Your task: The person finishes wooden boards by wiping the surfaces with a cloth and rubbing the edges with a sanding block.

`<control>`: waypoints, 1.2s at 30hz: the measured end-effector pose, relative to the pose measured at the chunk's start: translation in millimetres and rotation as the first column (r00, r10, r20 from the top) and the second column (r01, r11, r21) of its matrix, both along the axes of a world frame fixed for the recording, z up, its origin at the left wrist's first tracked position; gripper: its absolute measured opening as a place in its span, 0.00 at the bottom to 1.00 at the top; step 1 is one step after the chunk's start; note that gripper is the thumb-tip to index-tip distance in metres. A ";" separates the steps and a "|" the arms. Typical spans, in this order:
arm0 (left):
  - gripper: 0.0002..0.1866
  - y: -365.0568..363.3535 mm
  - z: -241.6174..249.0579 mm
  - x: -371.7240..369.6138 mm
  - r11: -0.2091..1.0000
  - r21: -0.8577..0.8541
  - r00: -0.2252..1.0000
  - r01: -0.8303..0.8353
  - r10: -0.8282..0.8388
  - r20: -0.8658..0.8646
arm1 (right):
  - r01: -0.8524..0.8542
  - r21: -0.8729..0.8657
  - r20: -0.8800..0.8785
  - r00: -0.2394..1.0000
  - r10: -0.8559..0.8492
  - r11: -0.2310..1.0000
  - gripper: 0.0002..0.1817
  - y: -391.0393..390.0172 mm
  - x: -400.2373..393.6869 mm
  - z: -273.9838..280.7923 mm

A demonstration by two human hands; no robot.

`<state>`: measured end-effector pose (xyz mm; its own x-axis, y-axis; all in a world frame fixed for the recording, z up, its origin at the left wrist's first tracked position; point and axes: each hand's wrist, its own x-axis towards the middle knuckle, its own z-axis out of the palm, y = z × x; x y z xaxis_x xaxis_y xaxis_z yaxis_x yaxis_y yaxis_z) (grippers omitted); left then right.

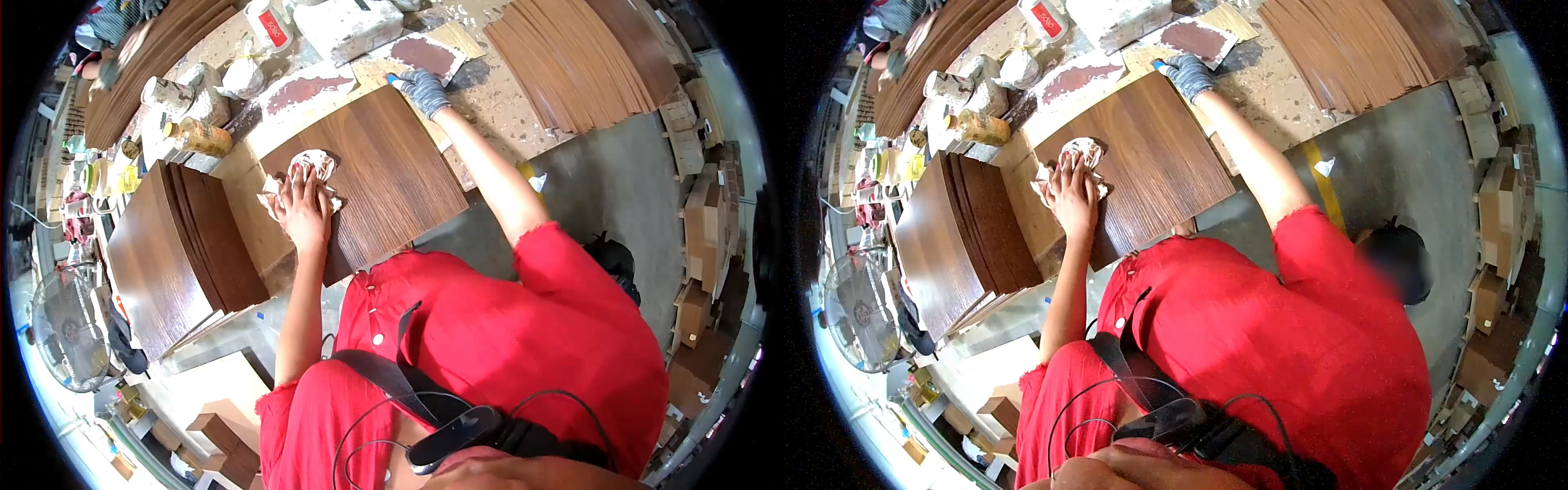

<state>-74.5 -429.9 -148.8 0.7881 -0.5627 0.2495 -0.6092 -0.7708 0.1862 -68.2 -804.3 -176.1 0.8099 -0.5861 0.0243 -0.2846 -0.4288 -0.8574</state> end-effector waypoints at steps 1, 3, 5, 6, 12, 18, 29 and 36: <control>0.24 0.2 -2.0 0.2 1.000 -0.004 1.000 0.001 0.000 0.011 | -0.001 0.001 -0.005 1.000 0.001 1.000 0.24 0.8 1.3 -2.1; 0.24 1.0 -4.8 1.3 1.000 -0.019 1.000 0.004 -0.003 0.019 | -0.032 -0.095 -0.051 0.998 0.027 0.995 0.25 2.5 5.6 -1.4; 0.24 1.1 -7.9 2.0 1.000 -0.021 0.999 -0.002 0.003 0.035 | -0.058 -0.149 -0.068 0.997 0.048 0.987 0.24 1.8 4.9 3.3; 0.24 0.4 -7.6 1.8 1.000 -0.023 0.999 -0.010 0.011 0.039 | -0.065 -0.151 -0.064 0.996 0.056 0.986 0.24 1.1 4.8 2.6; 0.24 0.6 -3.5 1.4 1.000 0.002 1.000 -0.016 0.016 0.020 | -0.126 -0.304 -0.024 0.992 0.124 0.944 0.24 -5.0 -20.2 -23.2; 0.24 -0.7 -0.2 -0.6 1.000 0.011 0.999 -0.017 0.017 -0.030 | -0.033 -0.325 0.075 0.995 0.061 0.945 0.20 19.6 -71.9 -11.6; 0.25 -1.5 -7.4 -0.8 0.999 0.035 1.000 -0.025 0.025 0.000 | -0.135 -0.225 -0.079 0.990 0.120 0.965 0.13 73.1 -197.2 41.1; 0.24 -3.9 -0.9 -4.0 0.998 0.045 0.999 -0.032 0.033 -0.005 | 0.007 0.121 0.032 0.999 -0.011 0.993 0.05 102.4 -273.5 39.3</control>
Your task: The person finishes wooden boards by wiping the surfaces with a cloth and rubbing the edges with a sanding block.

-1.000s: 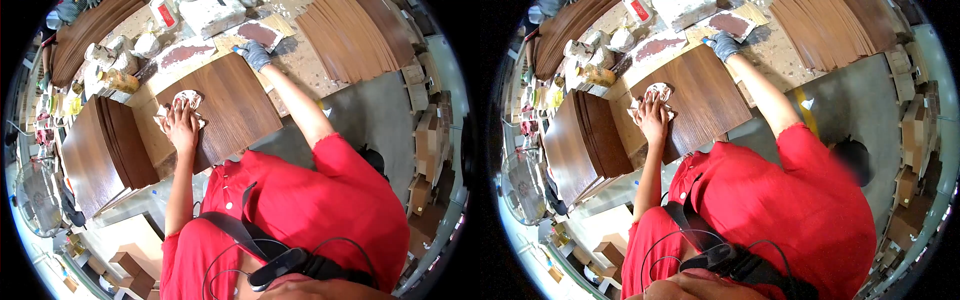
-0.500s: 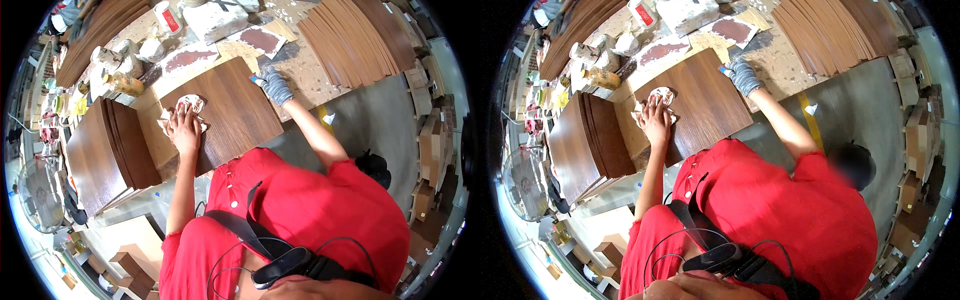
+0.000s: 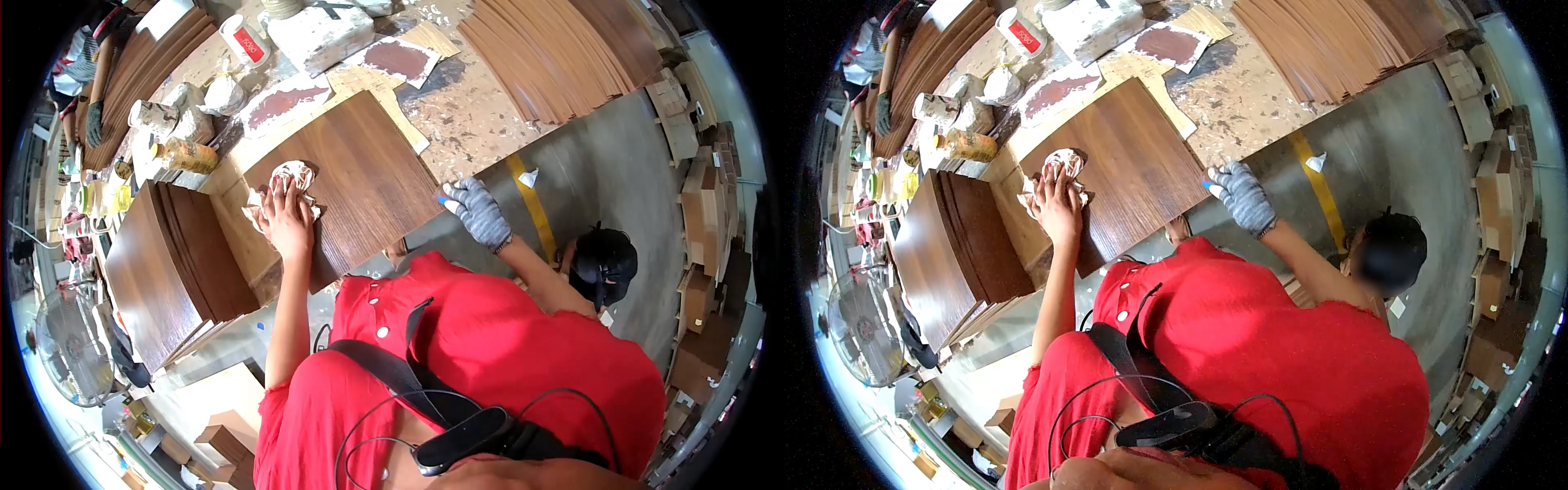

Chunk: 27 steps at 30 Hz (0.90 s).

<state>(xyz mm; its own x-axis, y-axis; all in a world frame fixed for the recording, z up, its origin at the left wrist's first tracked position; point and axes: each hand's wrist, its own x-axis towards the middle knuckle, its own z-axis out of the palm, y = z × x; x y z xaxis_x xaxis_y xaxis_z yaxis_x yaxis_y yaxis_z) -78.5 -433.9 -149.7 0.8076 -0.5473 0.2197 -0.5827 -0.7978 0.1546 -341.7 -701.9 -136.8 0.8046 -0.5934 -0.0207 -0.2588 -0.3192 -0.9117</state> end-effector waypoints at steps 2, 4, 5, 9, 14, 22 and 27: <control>0.24 0.5 -0.8 -0.4 1.000 0.008 1.000 0.006 -0.006 0.012 | -0.111 -0.242 -0.096 0.991 0.090 0.964 0.07 0.2 -21.4 4.1; 0.24 1.2 -4.7 1.4 1.000 0.015 1.000 0.003 -0.003 0.024 | -0.224 -0.491 -0.217 0.967 0.130 0.842 0.11 -2.9 -40.2 15.2; 0.24 1.9 -6.1 2.0 1.000 -0.016 1.000 0.005 -0.005 0.002 | -0.226 -0.429 -0.226 0.964 0.138 0.875 0.15 -3.3 -45.7 16.7; 0.25 2.1 -5.5 1.4 1.000 0.019 1.000 0.004 -0.004 0.004 | -0.130 -0.369 -0.157 0.985 0.076 0.920 0.18 -8.5 -39.9 26.4; 0.25 3.4 -3.2 2.7 1.000 -0.005 0.999 0.023 -0.023 -0.030 | -0.035 -0.302 -0.102 0.995 0.005 0.953 0.16 -0.6 -17.5 16.1; 0.24 1.4 1.8 1.4 0.999 -0.032 1.000 0.020 -0.020 -0.002 | -0.007 -0.294 -0.073 0.997 -0.015 0.956 0.17 -4.4 20.9 -11.0; 0.23 1.9 2.0 3.1 0.998 -0.056 0.999 0.032 -0.033 -0.004 | -0.025 -0.426 0.036 0.998 0.045 0.904 0.17 -19.5 58.9 -21.6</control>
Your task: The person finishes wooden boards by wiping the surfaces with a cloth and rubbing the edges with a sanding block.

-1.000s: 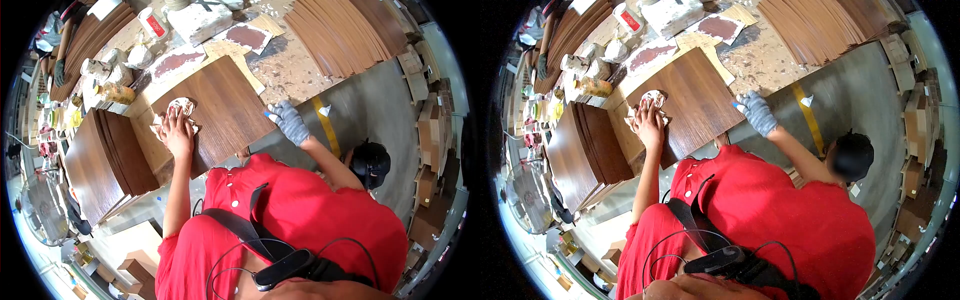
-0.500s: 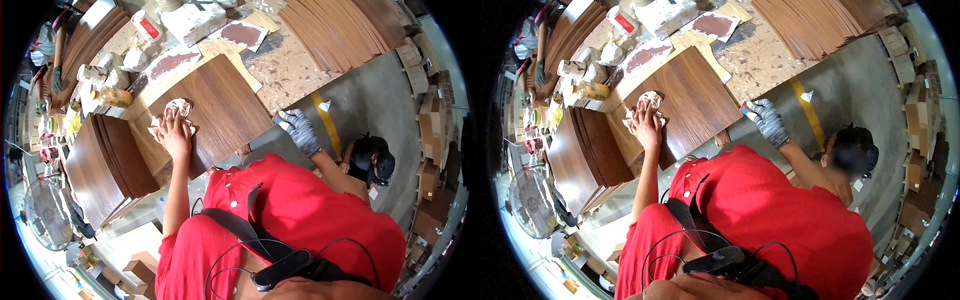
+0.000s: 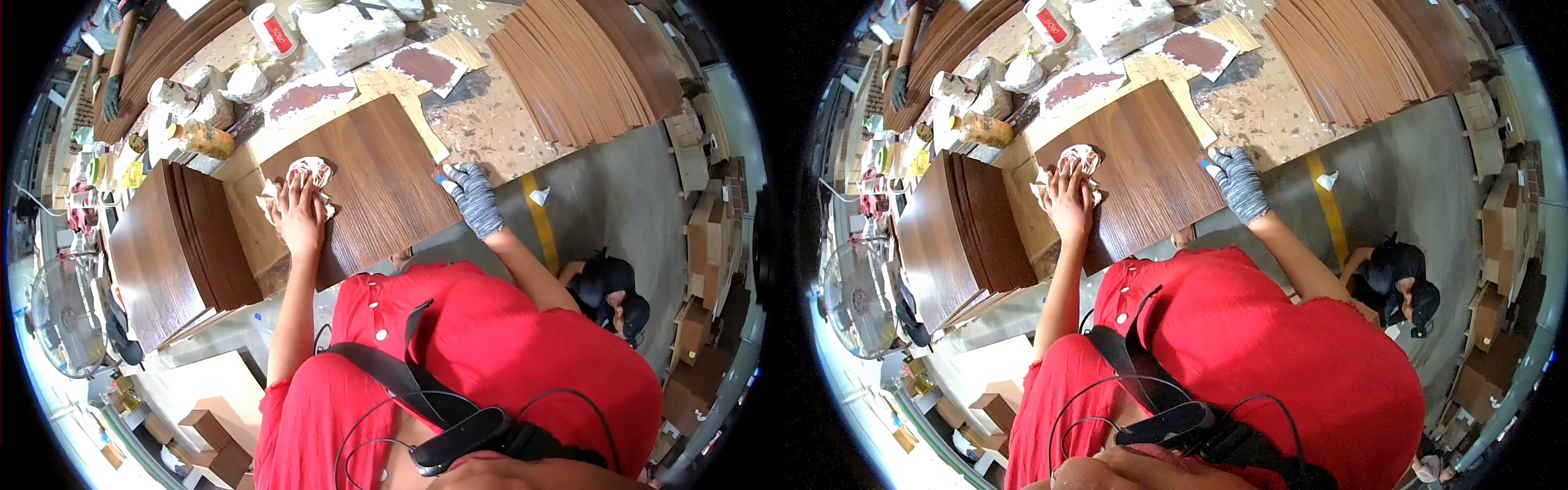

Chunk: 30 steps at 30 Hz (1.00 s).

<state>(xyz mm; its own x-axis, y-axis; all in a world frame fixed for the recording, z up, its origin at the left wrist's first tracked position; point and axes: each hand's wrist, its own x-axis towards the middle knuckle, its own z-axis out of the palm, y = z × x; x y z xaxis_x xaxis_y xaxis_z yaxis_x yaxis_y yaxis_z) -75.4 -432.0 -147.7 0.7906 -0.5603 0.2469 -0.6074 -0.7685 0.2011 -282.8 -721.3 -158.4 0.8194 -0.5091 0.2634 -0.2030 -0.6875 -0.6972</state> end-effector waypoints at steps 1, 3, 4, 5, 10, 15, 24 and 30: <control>0.24 0.5 -0.1 0.2 1.000 0.011 1.000 -0.001 0.001 -0.008 | -0.008 -0.001 0.006 1.000 0.008 1.000 0.17 -4.9 7.9 -3.0; 0.24 0.1 0.2 -0.1 1.000 -0.004 1.000 -0.005 0.005 -0.025 | -0.009 -0.077 -0.018 1.000 0.008 0.997 0.16 -11.3 23.2 -5.6; 0.24 0.0 1.9 -0.2 1.000 -0.001 1.000 0.002 -0.002 -0.028 | -0.026 -0.076 -0.039 0.999 0.024 0.997 0.16 -15.8 31.6 -6.7; 0.24 0.5 2.3 -0.1 1.000 0.002 1.000 0.009 -0.009 -0.024 | -0.032 -0.076 -0.035 0.999 0.030 0.997 0.16 -19.6 40.7 -7.2; 0.25 0.7 7.8 -0.4 1.000 -0.008 1.000 0.008 -0.008 -0.028 | -0.065 0.005 -0.002 0.998 0.065 0.998 0.15 -38.6 88.7 -14.6; 0.25 1.6 8.1 0.1 1.000 -0.014 1.000 0.022 -0.022 -0.009 | -0.054 0.014 0.015 0.998 0.054 0.998 0.15 -56.7 144.1 -20.7; 0.23 2.5 2.7 1.3 1.000 -0.003 1.000 -0.002 0.002 0.029 | -0.147 -0.248 -0.082 0.988 0.131 0.957 0.19 -87.7 208.9 -23.5; 0.22 3.7 0.4 1.2 1.000 -0.029 0.999 -0.007 0.009 0.046 | -0.161 -0.121 -0.123 0.982 0.146 0.980 0.23 -97.6 229.4 -22.8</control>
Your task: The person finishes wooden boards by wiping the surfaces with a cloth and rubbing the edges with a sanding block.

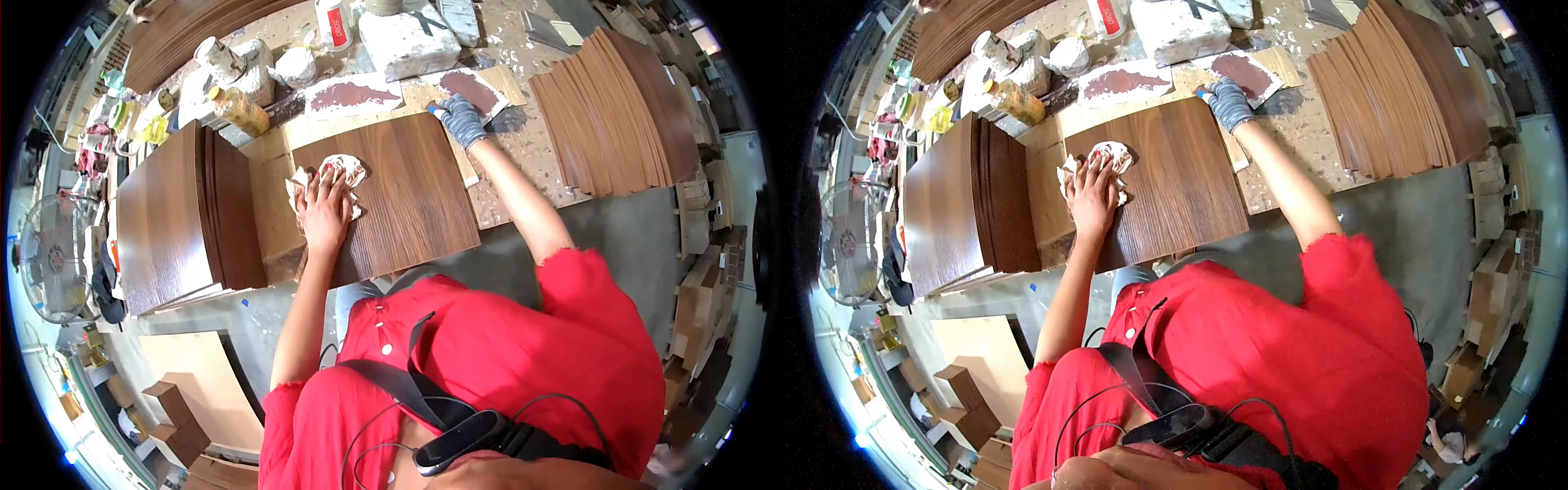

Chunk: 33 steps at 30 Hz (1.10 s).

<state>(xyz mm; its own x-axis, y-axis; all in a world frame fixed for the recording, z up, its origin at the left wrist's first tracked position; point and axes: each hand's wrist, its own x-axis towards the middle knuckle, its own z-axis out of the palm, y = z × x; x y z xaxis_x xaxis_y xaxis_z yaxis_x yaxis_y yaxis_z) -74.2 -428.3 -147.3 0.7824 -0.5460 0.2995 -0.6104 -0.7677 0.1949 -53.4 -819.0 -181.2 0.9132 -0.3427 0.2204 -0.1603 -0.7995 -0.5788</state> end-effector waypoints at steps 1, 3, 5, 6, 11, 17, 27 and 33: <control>0.22 0.2 -0.4 -0.2 1.000 0.005 1.000 -0.004 0.004 0.001 | -0.006 0.068 -0.029 1.000 0.008 0.998 0.23 -1.3 4.1 2.6; 0.22 1.6 -1.5 -3.1 1.000 -0.017 1.000 -0.001 0.001 -0.014 | 0.005 0.006 -0.067 0.998 -0.005 1.000 0.26 1.1 8.9 14.7; 0.23 2.0 -2.0 -6.7 0.999 -0.032 1.000 0.007 -0.007 -0.024 | -0.028 -0.058 -0.159 0.987 0.019 0.998 0.27 0.8 24.0 23.7; 0.23 2.2 -4.7 -12.1 0.999 -0.052 0.999 0.001 -0.004 -0.052 | -0.061 0.009 -0.218 0.974 0.061 0.998 0.28 10.3 29.3 35.8; 0.22 4.1 6.7 -34.8 0.993 -0.108 0.997 0.049 -0.055 -0.054 | -0.403 0.203 0.056 0.915 0.400 0.892 0.16 85.0 70.1 6.2; 0.23 7.9 7.9 -33.2 0.993 -0.100 0.994 0.061 -0.070 -0.084 | -0.506 0.219 0.037 0.859 0.511 0.834 0.17 211.8 118.4 45.2; 0.22 7.7 6.7 -33.3 0.990 -0.138 0.994 0.030 -0.044 -0.098 | -0.598 -0.034 -0.185 0.791 0.583 0.801 0.20 261.8 156.5 16.3; 0.22 8.0 10.4 -33.4 0.991 -0.133 0.993 0.027 -0.042 -0.110 | -0.571 0.057 -0.217 0.793 0.569 0.819 0.19 232.3 143.7 18.8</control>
<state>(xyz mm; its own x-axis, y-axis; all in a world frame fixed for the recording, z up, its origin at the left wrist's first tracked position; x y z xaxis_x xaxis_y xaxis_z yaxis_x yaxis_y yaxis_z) -107.6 -420.3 -137.0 0.7963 -0.5353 0.2816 -0.6048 -0.7097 0.3612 90.3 -586.6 -162.4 0.9666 0.2562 -0.0032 0.2079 -0.7916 -0.5746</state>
